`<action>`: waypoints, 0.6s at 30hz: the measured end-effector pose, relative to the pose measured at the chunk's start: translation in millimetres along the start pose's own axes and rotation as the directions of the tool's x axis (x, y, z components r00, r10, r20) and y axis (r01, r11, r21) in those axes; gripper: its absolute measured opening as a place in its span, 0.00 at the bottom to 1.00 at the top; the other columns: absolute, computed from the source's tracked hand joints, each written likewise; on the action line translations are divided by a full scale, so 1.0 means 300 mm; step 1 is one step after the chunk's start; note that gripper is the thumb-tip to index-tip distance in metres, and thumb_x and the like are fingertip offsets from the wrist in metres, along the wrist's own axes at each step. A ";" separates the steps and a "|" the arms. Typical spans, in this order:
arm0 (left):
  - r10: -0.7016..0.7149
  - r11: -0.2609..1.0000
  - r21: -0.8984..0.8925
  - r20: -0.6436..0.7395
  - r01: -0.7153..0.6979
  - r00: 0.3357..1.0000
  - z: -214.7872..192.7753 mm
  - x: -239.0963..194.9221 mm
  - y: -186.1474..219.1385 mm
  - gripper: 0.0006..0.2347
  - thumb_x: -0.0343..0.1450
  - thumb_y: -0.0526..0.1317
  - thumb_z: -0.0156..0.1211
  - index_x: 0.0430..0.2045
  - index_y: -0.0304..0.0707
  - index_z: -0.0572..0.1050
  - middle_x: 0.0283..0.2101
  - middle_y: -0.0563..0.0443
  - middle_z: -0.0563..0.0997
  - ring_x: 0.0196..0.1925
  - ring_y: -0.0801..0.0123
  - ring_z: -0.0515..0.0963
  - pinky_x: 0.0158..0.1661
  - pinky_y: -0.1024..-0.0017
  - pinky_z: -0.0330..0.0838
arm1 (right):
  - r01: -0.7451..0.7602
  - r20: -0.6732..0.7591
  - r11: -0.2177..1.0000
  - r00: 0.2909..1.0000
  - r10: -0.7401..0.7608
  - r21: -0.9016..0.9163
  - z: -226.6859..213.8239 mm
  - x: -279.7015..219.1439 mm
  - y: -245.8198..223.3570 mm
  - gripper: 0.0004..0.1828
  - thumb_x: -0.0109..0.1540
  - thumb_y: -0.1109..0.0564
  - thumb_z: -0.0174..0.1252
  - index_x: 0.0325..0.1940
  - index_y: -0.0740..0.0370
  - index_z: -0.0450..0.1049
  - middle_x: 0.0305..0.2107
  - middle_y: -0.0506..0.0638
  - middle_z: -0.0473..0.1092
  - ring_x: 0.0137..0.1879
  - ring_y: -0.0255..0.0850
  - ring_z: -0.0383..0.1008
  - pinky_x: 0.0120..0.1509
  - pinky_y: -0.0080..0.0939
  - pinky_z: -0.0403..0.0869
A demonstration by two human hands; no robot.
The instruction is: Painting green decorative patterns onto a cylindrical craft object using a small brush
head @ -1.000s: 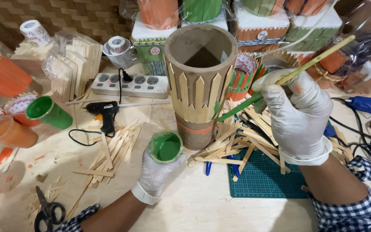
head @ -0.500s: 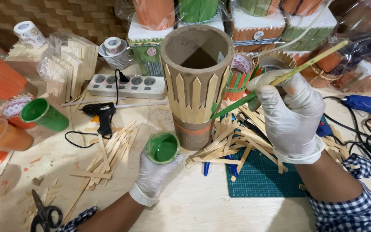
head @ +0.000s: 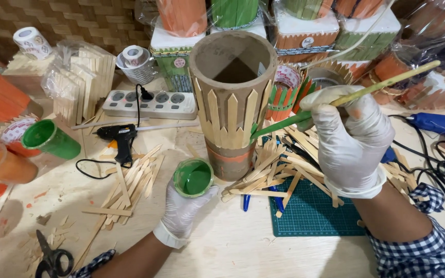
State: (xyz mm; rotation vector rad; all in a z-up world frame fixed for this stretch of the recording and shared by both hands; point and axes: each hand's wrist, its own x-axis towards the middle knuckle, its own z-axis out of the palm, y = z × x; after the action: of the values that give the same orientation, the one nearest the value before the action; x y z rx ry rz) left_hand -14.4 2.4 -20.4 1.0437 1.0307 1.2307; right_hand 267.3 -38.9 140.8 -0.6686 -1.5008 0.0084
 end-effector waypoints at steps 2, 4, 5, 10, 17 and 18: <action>0.034 0.999 0.020 0.010 -0.034 0.999 0.002 -0.003 0.005 0.29 0.51 0.24 0.78 0.48 0.36 0.78 0.50 0.44 0.86 0.55 0.60 0.84 0.59 0.63 0.78 | -0.053 -0.035 0.998 0.998 0.052 -0.025 0.018 0.027 -0.046 0.11 0.76 0.64 0.52 0.61 0.55 0.66 0.42 0.60 0.72 0.47 0.50 0.76 0.48 0.48 0.84; 0.071 0.997 0.040 0.020 -0.072 0.997 0.002 -0.001 0.004 0.29 0.51 0.25 0.79 0.48 0.37 0.78 0.50 0.44 0.86 0.55 0.61 0.84 0.59 0.63 0.78 | -0.103 -0.071 0.994 0.992 0.100 -0.045 0.012 0.029 -0.052 0.05 0.74 0.61 0.53 0.49 0.68 0.68 0.38 0.59 0.72 0.44 0.50 0.77 0.45 0.46 0.82; 0.049 0.998 0.034 0.009 -0.049 0.999 0.001 0.001 0.000 0.29 0.51 0.25 0.79 0.48 0.36 0.79 0.49 0.44 0.86 0.54 0.61 0.84 0.58 0.63 0.78 | -0.006 -0.046 0.999 0.999 0.004 -0.035 -0.004 0.015 -0.035 0.14 0.76 0.65 0.52 0.63 0.51 0.66 0.42 0.60 0.71 0.46 0.52 0.76 0.53 0.52 0.81; 0.060 0.998 -0.025 0.026 -0.059 0.998 0.010 -0.007 0.016 0.28 0.51 0.24 0.79 0.47 0.36 0.79 0.48 0.43 0.86 0.52 0.61 0.85 0.56 0.63 0.80 | 0.082 -0.001 0.996 0.997 -0.082 -0.032 -0.009 0.029 -0.068 0.29 0.77 0.69 0.52 0.75 0.36 0.64 0.44 0.62 0.72 0.46 0.51 0.75 0.59 0.54 0.80; -0.013 0.999 -0.043 -0.002 0.013 1.000 0.019 -0.010 0.018 0.31 0.50 0.23 0.77 0.50 0.36 0.76 0.51 0.42 0.85 0.54 0.60 0.83 0.58 0.63 0.78 | -0.172 -0.023 0.981 0.985 0.170 -0.087 0.009 0.052 -0.096 0.03 0.74 0.66 0.53 0.49 0.72 0.68 0.38 0.61 0.73 0.44 0.49 0.77 0.54 0.47 0.81; 0.029 0.999 -0.032 0.026 -0.028 0.999 0.022 -0.019 0.028 0.30 0.51 0.23 0.77 0.50 0.35 0.76 0.50 0.43 0.85 0.53 0.61 0.83 0.57 0.64 0.78 | -0.191 -0.051 0.977 0.981 0.187 -0.096 0.008 0.047 -0.096 0.03 0.75 0.65 0.52 0.50 0.70 0.69 0.38 0.60 0.74 0.44 0.48 0.78 0.55 0.46 0.81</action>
State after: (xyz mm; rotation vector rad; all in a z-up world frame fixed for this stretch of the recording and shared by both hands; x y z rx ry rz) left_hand -10.0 -3.2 -10.5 1.0509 0.9761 1.2491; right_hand 255.3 -55.8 165.2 -0.8862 -1.4001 0.0641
